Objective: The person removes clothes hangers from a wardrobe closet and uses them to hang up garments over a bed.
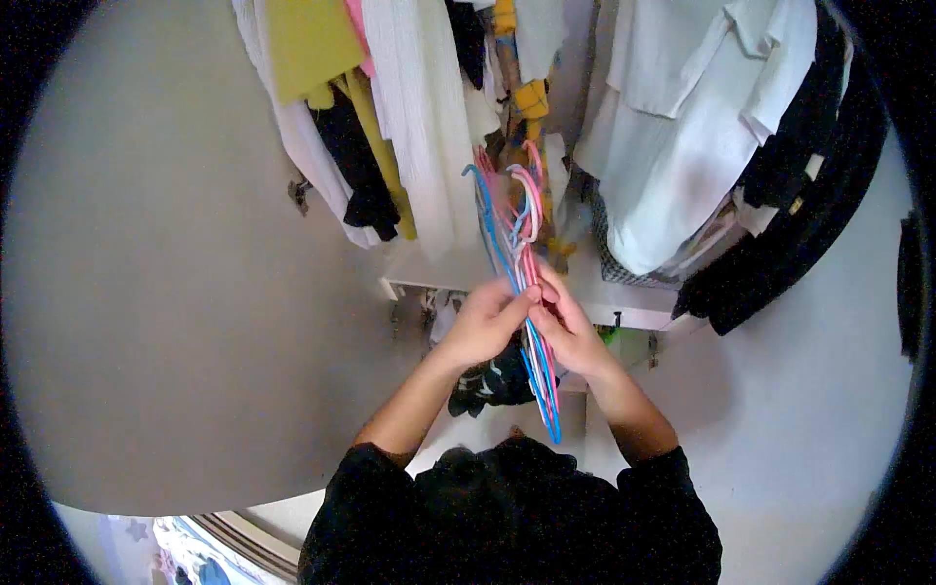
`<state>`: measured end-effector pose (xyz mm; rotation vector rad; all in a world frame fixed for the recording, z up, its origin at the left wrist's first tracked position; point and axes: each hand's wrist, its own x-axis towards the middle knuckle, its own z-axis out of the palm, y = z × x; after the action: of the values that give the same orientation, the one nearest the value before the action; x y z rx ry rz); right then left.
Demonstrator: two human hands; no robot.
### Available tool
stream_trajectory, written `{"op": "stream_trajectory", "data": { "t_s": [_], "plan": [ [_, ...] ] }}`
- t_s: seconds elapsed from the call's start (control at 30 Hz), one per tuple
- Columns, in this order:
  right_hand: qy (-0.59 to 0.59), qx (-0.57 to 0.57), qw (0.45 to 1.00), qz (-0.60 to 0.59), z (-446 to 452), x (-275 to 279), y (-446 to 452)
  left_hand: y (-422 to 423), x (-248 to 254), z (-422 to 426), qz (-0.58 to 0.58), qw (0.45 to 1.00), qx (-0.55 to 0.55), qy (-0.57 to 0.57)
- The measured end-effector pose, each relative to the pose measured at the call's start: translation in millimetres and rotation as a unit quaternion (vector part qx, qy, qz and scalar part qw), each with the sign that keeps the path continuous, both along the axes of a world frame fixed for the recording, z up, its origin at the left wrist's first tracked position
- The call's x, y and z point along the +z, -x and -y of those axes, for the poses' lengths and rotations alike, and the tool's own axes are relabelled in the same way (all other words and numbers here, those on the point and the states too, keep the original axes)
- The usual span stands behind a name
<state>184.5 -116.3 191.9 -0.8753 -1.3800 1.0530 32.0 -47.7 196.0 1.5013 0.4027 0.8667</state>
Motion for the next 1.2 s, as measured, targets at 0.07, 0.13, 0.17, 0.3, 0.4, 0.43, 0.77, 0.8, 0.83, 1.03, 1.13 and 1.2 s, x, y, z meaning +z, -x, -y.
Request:
{"op": "stream_trajectory", "data": {
  "t_s": [0.07,0.13,0.17,0.3,0.4,0.43,0.77,0.8,0.83,1.03,1.13,1.2],
  "plan": [
    [0.023,0.021,0.999,-0.013,8,-3,1,6,-8,7,-0.020,1.000,0.011,0.005],
    [0.028,0.029,0.999,-0.004,12,-10,3,13,-15,12,-0.029,0.999,0.019,0.004],
    [0.024,0.029,0.999,0.009,15,-14,3,16,-17,17,-0.030,0.999,0.024,0.002],
    [0.025,0.031,0.996,0.077,19,-18,2,34,-15,34,-0.144,0.986,0.081,-0.018],
    [0.033,0.057,0.997,-0.040,24,-29,8,41,-20,51,-0.094,0.986,0.136,-0.006],
    [0.049,0.060,0.996,-0.031,27,-29,8,44,-24,59,-0.093,0.984,0.149,0.009],
    [-0.050,0.251,0.964,-0.070,45,-84,10,60,-64,165,-0.039,0.946,0.319,0.046],
    [-0.117,0.238,0.964,-0.033,50,-92,16,64,-52,179,-0.075,0.939,0.335,0.035],
    [-0.115,0.280,0.953,-0.027,52,-98,16,68,-41,193,-0.112,0.930,0.351,0.024],
    [-0.013,0.400,0.915,-0.058,83,-95,47,67,-26,267,-0.127,0.891,0.435,0.024],
    [0.062,0.489,0.867,-0.071,106,-85,86,97,-38,317,-0.193,0.830,0.517,-0.084],
    [-0.061,0.512,0.855,-0.060,101,-86,103,92,-38,316,-0.212,0.811,0.539,-0.083]
  ]
}}
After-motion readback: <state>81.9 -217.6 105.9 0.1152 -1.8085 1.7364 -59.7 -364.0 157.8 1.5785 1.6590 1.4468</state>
